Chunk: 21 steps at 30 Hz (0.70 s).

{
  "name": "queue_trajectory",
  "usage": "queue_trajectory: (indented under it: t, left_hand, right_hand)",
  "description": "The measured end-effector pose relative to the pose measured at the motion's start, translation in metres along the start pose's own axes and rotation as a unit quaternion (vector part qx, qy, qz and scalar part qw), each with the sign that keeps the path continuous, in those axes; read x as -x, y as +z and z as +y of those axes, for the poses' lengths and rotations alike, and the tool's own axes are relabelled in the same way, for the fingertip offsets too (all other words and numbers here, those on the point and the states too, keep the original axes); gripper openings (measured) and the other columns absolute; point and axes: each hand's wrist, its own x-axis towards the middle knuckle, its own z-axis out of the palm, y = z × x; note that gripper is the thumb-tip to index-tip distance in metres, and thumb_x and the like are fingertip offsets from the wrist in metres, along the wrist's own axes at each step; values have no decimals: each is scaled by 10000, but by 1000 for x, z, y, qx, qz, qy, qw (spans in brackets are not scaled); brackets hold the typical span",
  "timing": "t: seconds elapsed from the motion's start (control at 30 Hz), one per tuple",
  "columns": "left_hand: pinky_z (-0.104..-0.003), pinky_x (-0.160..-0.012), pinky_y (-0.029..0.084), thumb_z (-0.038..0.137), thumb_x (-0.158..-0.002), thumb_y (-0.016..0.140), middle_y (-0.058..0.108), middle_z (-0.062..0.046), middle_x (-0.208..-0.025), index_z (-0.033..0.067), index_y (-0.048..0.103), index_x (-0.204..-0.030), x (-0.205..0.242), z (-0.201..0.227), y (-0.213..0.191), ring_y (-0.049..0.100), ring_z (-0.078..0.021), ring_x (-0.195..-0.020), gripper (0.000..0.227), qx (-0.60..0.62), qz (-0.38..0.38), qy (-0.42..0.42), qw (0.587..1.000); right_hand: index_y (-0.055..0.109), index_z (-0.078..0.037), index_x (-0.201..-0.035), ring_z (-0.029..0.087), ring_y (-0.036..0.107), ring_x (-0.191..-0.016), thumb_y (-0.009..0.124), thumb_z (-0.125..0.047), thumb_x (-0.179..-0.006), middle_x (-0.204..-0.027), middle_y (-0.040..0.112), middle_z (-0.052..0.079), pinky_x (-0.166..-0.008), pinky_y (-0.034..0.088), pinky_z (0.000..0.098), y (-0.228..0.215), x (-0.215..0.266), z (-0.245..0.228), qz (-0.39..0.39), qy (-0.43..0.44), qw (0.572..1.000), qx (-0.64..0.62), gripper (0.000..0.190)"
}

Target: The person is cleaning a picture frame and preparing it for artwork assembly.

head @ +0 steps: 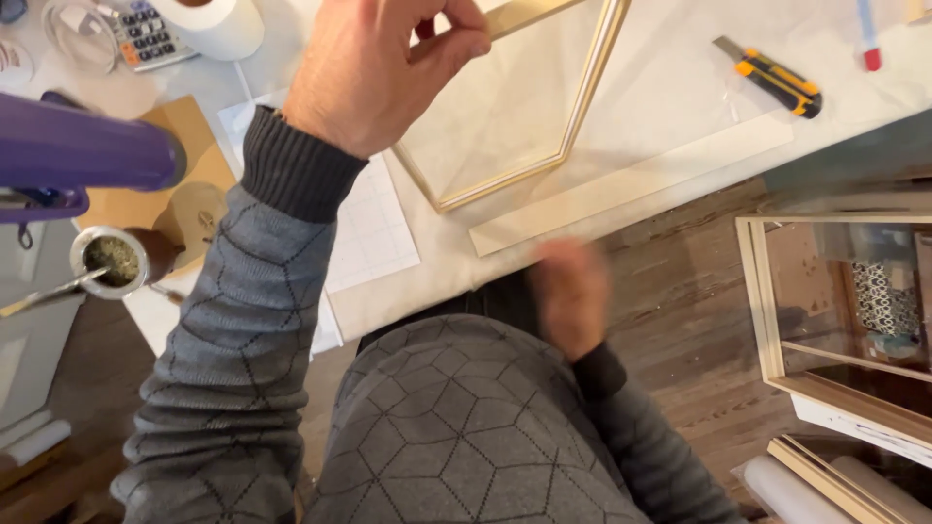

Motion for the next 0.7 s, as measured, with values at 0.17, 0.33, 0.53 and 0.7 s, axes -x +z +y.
queue_trajectory:
  t: [0.17, 0.33, 0.53, 0.7]
  left_hand:
    - [-281, -612, 512, 106, -1049, 778, 726, -40, -881, 32, 740, -1060, -2, 4, 1, 647, -122, -688, 83, 0, -17, -44, 999]
    - [-311, -644, 520, 172, -1082, 722, 728, -62, -887, 25, 741, -1039, -6, 7, -1, 665, -167, -715, 154, 7, -7, -23, 1000]
    - [-356, -778, 577, 350, -1181, 520, 746, -102, -962, 9, 724, -1099, -3, 4, 1, 735, -230, -861, 406, 71, 8, -44, 996]
    - [-357, -898, 591, 467, -1181, 381, 771, -119, -1096, 14, 706, -1214, -6, -2, -2, 752, -237, -1012, 559, 116, -1, -33, 993]
  right_hand:
    - [706, -112, -1195, 208, 679, -1108, 482, -69, -1121, -1177, 703, 49, -957, 553, 287, 12, -4, -59, -76, -309, 878, 358, 240]
    - [674, -56, -1070, 238, 597, -948, 527, -100, -1036, -1067, 668, 90, -867, 492, 331, 13, -6, -70, 133, -258, 930, 225, 157]
    - [631, -83, -981, 223, 585, -876, 567, -65, -1032, -1029, 655, 68, -850, 492, 345, 29, -8, -108, 159, -270, 937, 158, 84]
    - [713, -145, -1144, 208, 631, -974, 653, -40, -975, -1167, 669, 67, -856, 516, 302, 13, -11, -99, -208, -419, 796, 383, 208]
